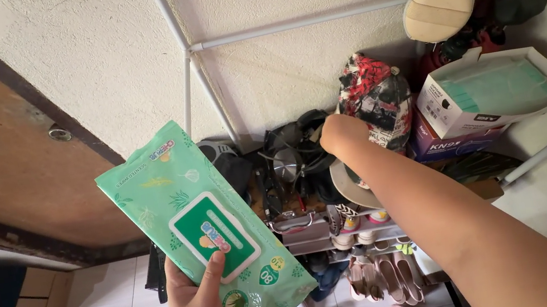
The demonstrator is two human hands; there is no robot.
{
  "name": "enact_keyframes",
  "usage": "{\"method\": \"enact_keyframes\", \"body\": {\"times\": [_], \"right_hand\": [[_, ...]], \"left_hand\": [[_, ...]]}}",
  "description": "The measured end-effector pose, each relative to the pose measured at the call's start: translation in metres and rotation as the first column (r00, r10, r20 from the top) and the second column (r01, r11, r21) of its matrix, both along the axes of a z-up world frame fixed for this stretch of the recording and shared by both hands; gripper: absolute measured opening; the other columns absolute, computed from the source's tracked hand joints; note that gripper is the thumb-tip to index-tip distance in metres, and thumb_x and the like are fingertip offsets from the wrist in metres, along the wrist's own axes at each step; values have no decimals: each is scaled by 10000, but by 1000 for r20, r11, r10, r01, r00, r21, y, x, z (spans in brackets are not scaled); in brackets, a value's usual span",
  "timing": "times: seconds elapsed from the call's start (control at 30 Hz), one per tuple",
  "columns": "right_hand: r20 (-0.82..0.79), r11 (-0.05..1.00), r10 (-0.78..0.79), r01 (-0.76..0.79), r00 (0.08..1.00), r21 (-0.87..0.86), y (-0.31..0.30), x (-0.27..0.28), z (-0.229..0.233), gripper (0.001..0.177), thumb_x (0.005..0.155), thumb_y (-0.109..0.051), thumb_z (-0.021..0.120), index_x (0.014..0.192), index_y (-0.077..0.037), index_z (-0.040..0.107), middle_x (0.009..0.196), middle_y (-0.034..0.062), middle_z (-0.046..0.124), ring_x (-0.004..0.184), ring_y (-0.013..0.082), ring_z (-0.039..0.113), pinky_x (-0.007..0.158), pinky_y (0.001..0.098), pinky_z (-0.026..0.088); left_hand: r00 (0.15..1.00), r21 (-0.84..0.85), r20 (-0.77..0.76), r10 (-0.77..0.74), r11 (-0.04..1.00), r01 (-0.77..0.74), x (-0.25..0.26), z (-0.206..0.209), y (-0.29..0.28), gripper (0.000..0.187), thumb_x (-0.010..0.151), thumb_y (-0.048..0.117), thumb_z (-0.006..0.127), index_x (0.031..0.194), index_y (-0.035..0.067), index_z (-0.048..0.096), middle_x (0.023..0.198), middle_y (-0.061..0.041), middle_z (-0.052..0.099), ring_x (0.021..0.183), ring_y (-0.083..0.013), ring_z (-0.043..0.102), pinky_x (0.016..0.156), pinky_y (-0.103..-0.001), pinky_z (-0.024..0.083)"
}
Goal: Cleaning a picture frame with a brush and organizing various personal accessories on a storage rack.
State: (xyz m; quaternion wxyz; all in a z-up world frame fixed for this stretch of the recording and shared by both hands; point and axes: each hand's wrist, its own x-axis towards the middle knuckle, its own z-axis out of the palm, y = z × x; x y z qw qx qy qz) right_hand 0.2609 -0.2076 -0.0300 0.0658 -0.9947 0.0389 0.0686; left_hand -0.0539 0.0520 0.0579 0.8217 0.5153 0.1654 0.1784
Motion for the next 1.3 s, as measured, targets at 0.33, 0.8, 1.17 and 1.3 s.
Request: {"method": "enact_keyframes", "body": {"times": [0.33,0.8,1.17,1.3], "right_hand": [[-62,999,30,-32,998,-33,2,-7,5,450,923,-163,576,1349,-18,563,1091,216,746,939,368,747,745,480,598],[-36,994,108,-108,993,20,-14,-19,44,652,1001,-443,561,1492,-69,350,1111,160,715,933,342,705,743,491,596],[903,914,-16,-360,429,188,-166,9,228,207,922,-110,648,1102,-133,748,917,164,727,853,374,694,765,488,534],[957,917,-213,-298,196,265,-260,51,240,276,919,46,607,1166,-46,688,969,153,684,886,340,669,778,427,525]], "left_hand": [[1000,-6,-4,14,1000,-14,-5,-4,-2,485,869,27,699,1320,-2,521,1135,-159,719,972,-226,724,805,-407,617],[999,-13,-10,-32,999,32,10,-9,-16,484,864,6,692,1315,-7,516,1154,-168,714,997,-248,723,826,-422,613],[986,148,122,-116,984,98,58,-79,-2,580,829,-83,683,1386,-30,530,1207,-216,717,1073,-299,720,897,-472,593],[990,245,120,-80,968,48,72,-83,-3,633,818,-64,683,1424,-9,511,1241,-205,715,1113,-295,716,939,-467,581]]}}
